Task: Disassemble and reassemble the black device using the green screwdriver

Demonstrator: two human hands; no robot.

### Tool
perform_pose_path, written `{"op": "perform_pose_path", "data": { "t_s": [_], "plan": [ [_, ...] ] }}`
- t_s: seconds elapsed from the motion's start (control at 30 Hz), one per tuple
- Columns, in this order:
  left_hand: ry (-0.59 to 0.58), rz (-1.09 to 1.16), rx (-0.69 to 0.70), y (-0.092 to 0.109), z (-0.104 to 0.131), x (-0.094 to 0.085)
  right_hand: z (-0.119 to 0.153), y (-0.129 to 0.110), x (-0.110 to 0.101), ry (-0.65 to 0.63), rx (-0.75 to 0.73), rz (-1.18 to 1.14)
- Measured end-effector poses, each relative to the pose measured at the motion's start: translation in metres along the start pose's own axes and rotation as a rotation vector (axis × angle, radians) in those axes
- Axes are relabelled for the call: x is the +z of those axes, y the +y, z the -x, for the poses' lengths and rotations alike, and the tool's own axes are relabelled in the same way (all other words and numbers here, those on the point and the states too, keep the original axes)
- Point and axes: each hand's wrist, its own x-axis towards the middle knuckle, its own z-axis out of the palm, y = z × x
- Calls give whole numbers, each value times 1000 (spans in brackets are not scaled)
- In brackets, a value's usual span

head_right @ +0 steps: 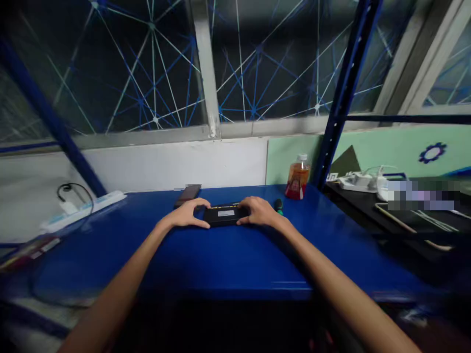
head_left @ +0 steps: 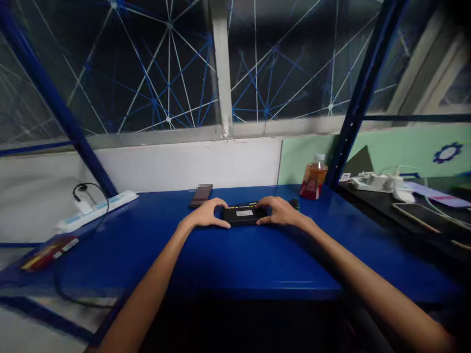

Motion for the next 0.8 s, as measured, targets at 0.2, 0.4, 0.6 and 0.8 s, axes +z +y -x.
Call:
{"op": "perform_pose_path", "data": {
  "t_s": [0.2,0.4,0.6,0.8],
  "plan": [
    [-5,12,29,4,1,-1,2,-2,-8,28,18,-91],
    [-6,-27,18,8,2,1,2,-1,-10,26,31,-89],
    [-11,-75,10,9,1,5,1,2,-6,-3,14,-48],
    [-30,-72,-2,12,1,4,2,4,-4,-43,26,-23]
  ]
}}
